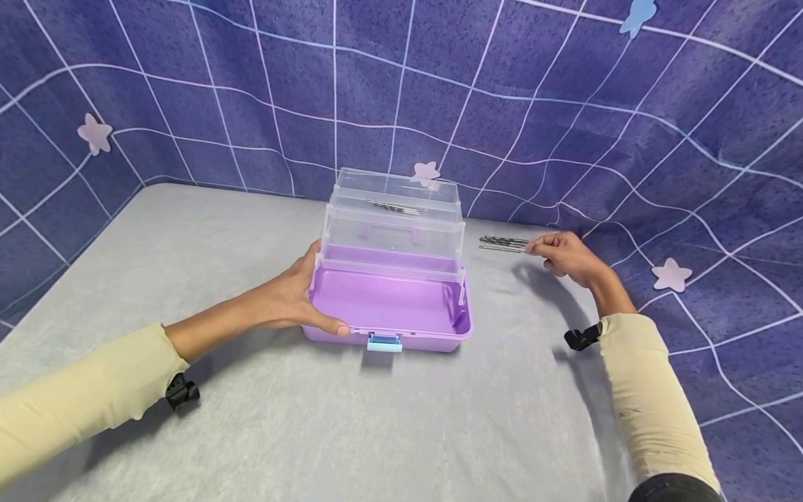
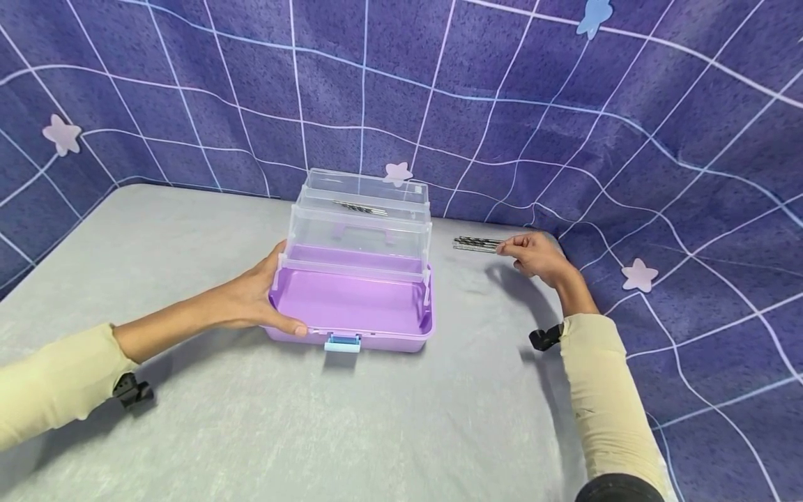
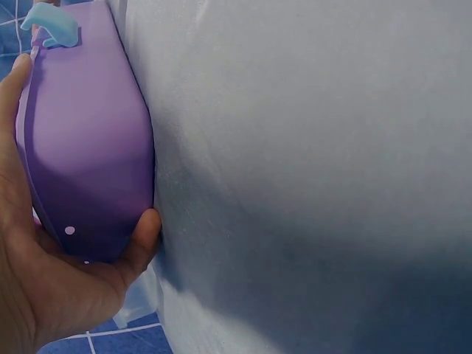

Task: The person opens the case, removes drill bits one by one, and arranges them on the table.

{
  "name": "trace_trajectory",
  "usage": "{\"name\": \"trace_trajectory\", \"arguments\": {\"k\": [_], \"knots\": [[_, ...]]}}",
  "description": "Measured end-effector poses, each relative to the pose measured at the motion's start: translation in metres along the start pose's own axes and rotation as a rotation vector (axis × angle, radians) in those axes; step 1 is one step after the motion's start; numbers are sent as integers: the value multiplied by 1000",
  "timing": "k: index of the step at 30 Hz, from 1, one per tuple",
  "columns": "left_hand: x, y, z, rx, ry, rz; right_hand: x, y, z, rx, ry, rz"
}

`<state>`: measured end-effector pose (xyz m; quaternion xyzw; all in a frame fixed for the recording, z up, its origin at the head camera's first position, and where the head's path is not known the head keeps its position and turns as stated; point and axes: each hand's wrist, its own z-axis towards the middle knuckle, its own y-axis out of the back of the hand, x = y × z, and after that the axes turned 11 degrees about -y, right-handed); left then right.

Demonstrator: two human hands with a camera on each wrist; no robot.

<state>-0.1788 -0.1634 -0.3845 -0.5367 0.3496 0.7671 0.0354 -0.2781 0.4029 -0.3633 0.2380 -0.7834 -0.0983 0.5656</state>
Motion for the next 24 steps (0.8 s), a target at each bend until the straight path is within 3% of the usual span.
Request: {"name": "trace_trajectory", "arguments": {"k": [13, 24], "knots": [[2, 0, -1, 2, -12, -4, -21, -8, 21, 12, -29, -59], [0, 0, -1, 2, -3, -7, -28, -7, 34, -38, -88, -75]]}}
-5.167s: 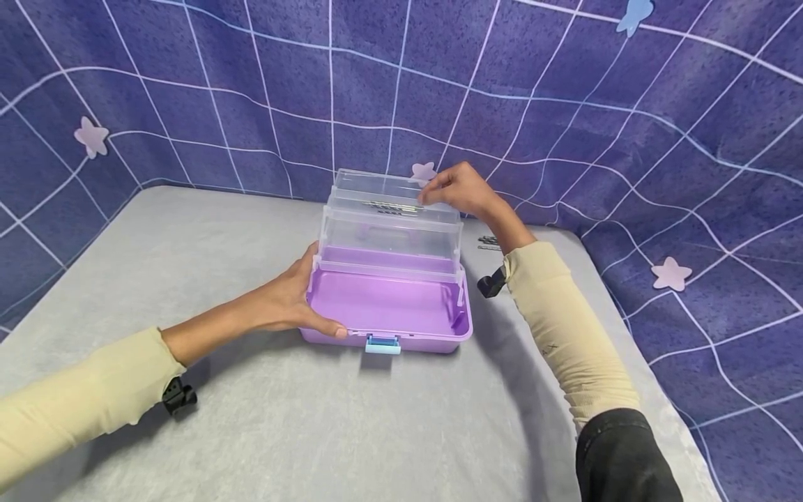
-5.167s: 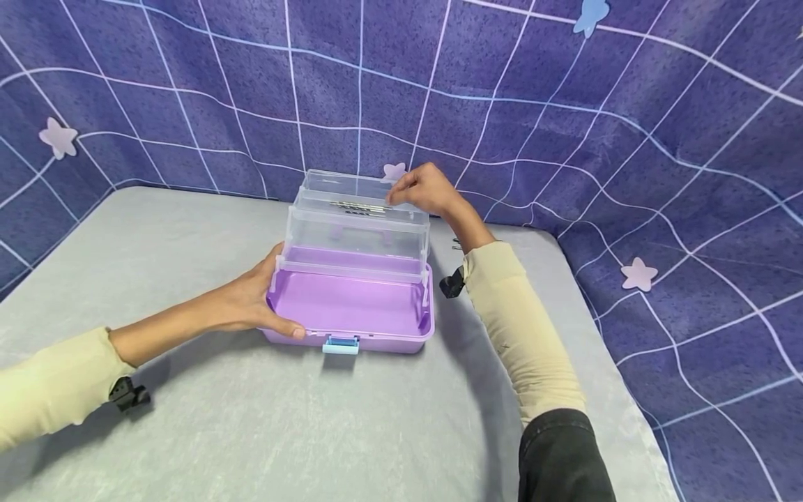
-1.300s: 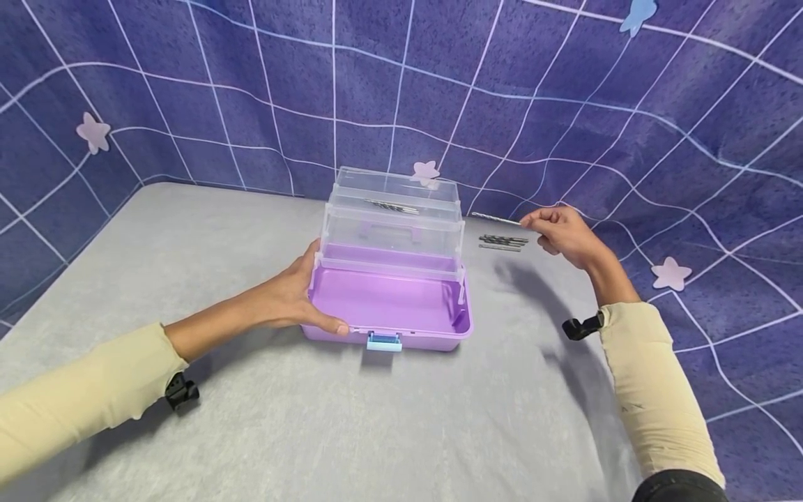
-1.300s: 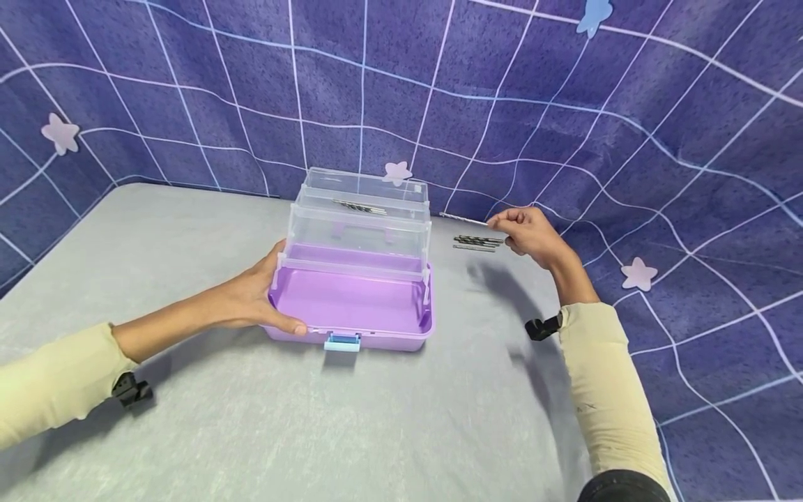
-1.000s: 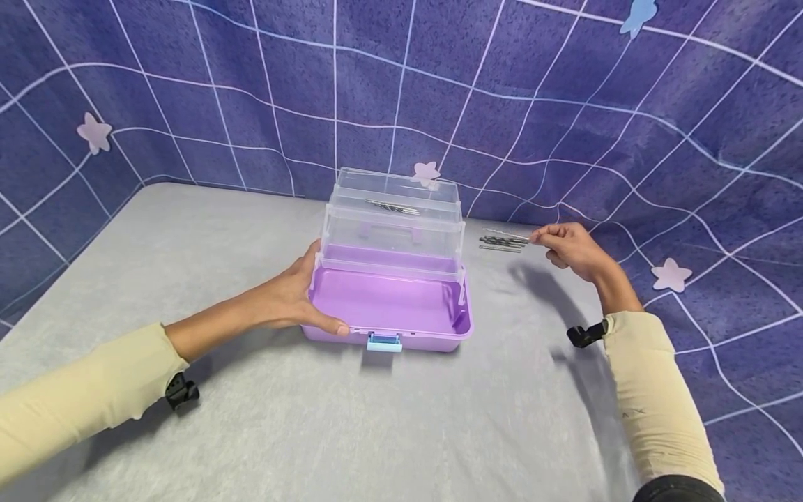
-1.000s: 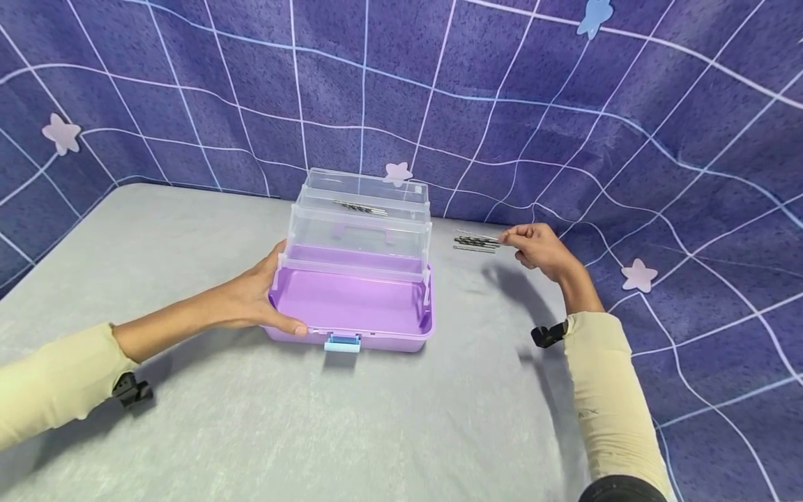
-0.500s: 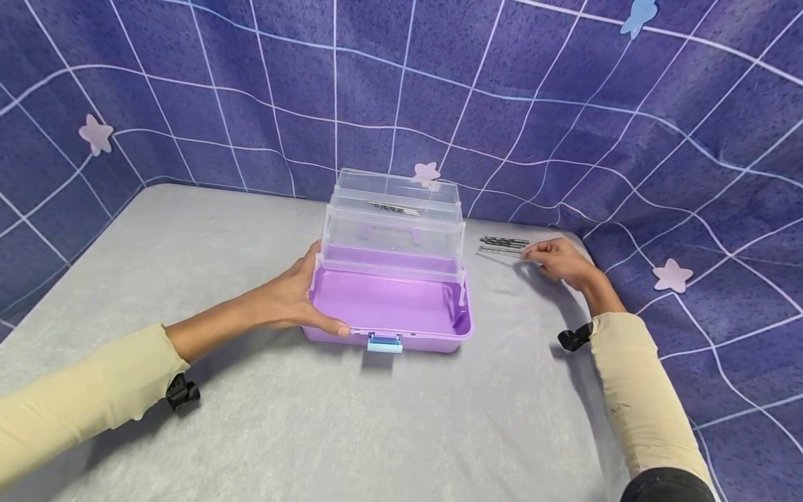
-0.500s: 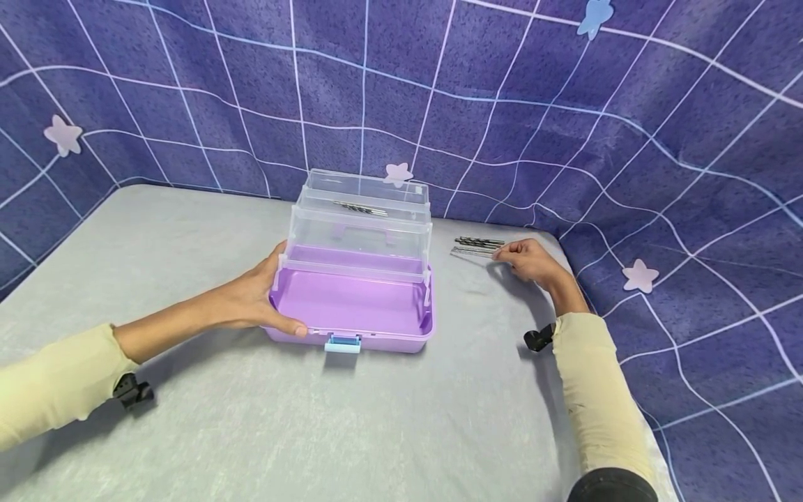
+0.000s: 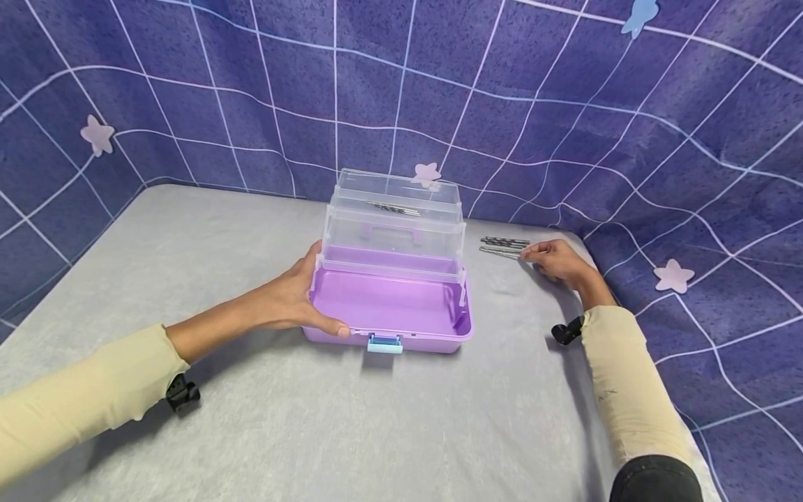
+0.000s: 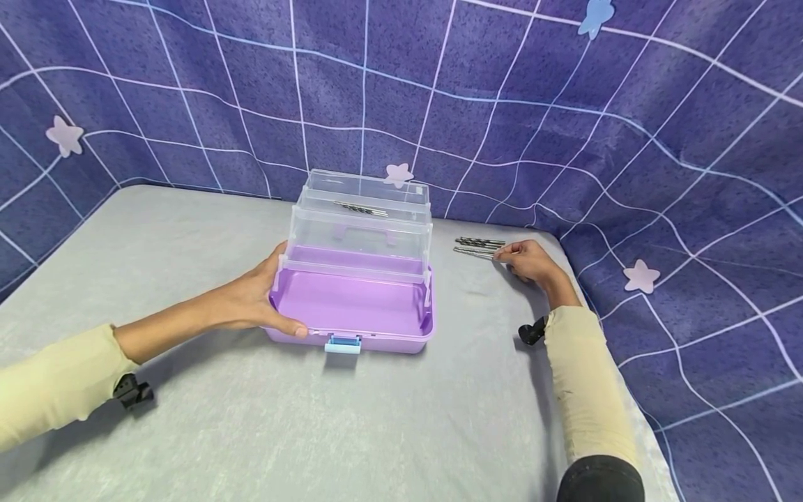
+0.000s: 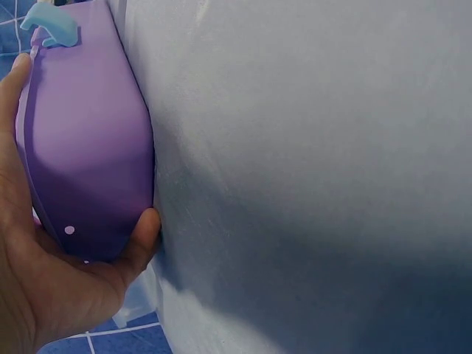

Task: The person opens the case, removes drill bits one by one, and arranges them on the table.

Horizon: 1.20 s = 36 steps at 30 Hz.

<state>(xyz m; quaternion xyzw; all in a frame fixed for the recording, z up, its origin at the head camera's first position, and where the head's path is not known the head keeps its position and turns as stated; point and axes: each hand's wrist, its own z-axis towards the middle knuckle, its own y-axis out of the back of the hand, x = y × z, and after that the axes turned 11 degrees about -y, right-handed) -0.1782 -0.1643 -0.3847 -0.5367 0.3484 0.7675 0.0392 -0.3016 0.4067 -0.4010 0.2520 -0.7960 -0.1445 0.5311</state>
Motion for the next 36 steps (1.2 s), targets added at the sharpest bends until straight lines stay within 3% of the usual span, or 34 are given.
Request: {"name": "trace_trajectory", "arguments": {"k": [13, 21, 31, 36], "knots": [[1, 0, 0, 2, -4, 7, 0, -6, 3, -158, 13, -53], [0, 0, 3, 0, -2, -7, 4, -4, 3, -155, -14, -13], [-2, 1, 1, 1, 10, 18, 21, -10, -1, -180, 86, -88], [-2, 0, 0, -3, 11, 37, 35, -16, -2, -183, 97, -90]]}}
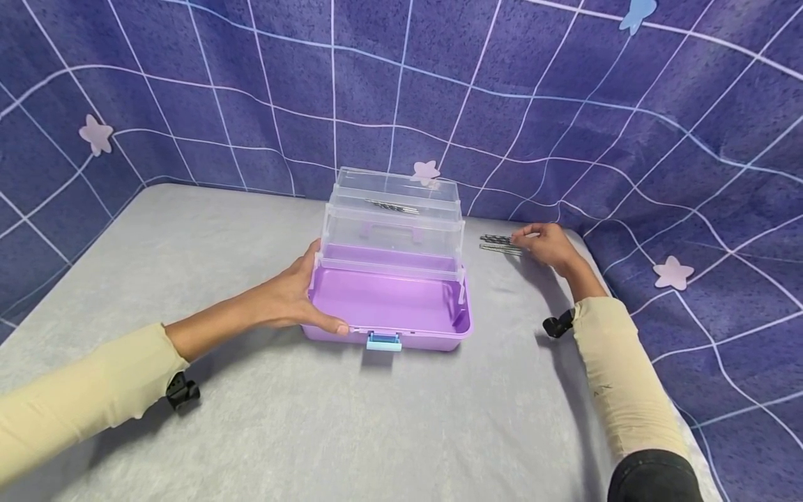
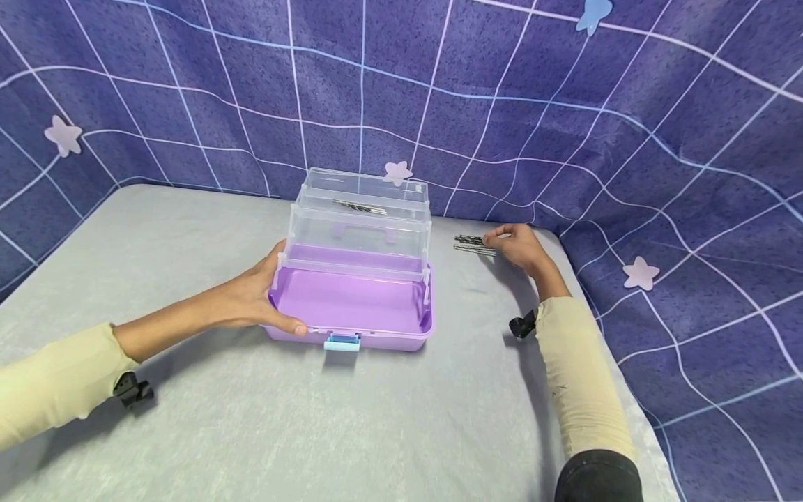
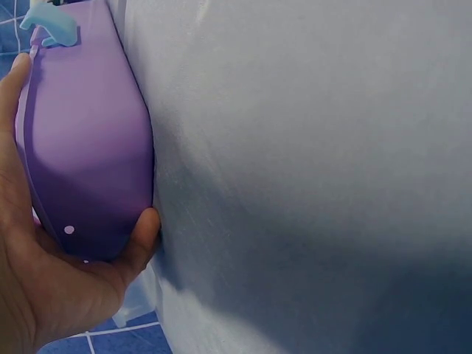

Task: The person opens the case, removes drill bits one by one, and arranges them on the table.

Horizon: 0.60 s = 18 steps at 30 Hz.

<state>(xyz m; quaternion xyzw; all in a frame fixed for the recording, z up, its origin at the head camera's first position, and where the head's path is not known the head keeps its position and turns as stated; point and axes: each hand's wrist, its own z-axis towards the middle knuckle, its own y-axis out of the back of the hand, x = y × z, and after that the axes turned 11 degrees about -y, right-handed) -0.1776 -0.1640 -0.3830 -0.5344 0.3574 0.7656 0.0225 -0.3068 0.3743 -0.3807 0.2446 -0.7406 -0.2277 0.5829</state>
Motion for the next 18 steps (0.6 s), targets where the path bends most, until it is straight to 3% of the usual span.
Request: {"name": "trace_trajectory", "arguments": {"k": [18], "knots": [[0, -1, -1, 4, 30, 32, 60, -12, -7, -14, 105, -35]]}}
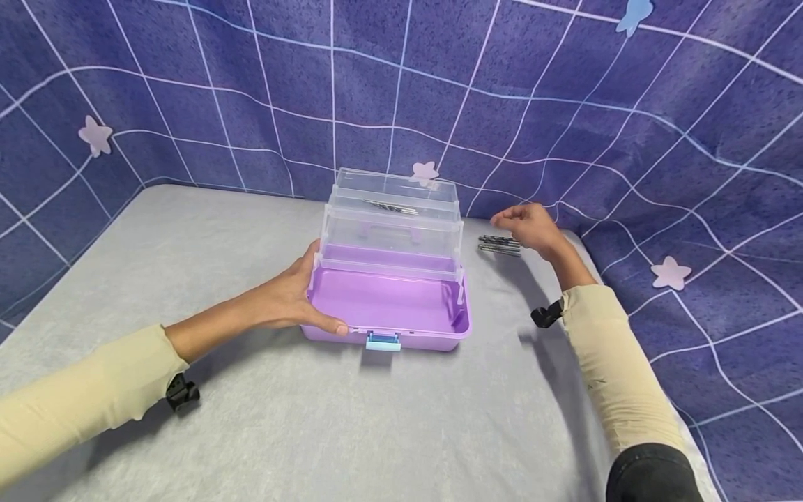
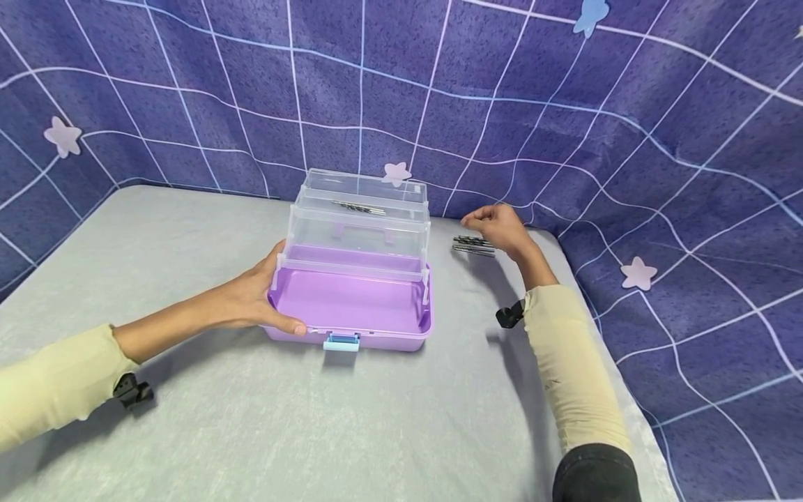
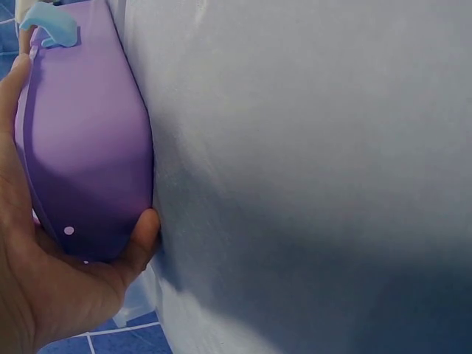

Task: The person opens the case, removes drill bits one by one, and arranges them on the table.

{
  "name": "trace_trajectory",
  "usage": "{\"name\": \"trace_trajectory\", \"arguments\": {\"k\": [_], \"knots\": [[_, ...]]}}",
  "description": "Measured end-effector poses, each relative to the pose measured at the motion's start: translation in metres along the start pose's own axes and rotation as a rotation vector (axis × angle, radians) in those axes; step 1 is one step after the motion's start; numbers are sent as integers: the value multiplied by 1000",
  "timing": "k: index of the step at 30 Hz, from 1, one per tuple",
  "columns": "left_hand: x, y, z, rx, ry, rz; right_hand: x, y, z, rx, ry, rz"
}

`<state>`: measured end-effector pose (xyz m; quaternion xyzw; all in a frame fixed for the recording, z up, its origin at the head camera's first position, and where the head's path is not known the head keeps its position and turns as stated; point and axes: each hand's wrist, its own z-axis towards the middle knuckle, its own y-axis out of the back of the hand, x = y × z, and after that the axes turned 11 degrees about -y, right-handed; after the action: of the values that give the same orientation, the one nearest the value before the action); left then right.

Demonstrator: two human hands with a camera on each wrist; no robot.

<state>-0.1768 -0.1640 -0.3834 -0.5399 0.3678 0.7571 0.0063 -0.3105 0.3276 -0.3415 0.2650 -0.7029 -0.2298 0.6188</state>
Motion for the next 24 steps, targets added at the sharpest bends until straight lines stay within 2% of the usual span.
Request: {"name": "trace_trajectory", "arguments": {"k": [3, 9, 16, 24], "knots": [[0, 0, 0, 9, -8, -3, 13, -4, -2, -2, 29, 9], [0, 1, -1, 27, 32, 22, 38, -13, -4, 30, 85, 54], [-1, 1, -3, 36, 59, 57, 68, -23, -5, 20, 157, 26], [-2, 1, -2, 34, 40, 24, 94, -35, -8, 45, 217, -46]]}}
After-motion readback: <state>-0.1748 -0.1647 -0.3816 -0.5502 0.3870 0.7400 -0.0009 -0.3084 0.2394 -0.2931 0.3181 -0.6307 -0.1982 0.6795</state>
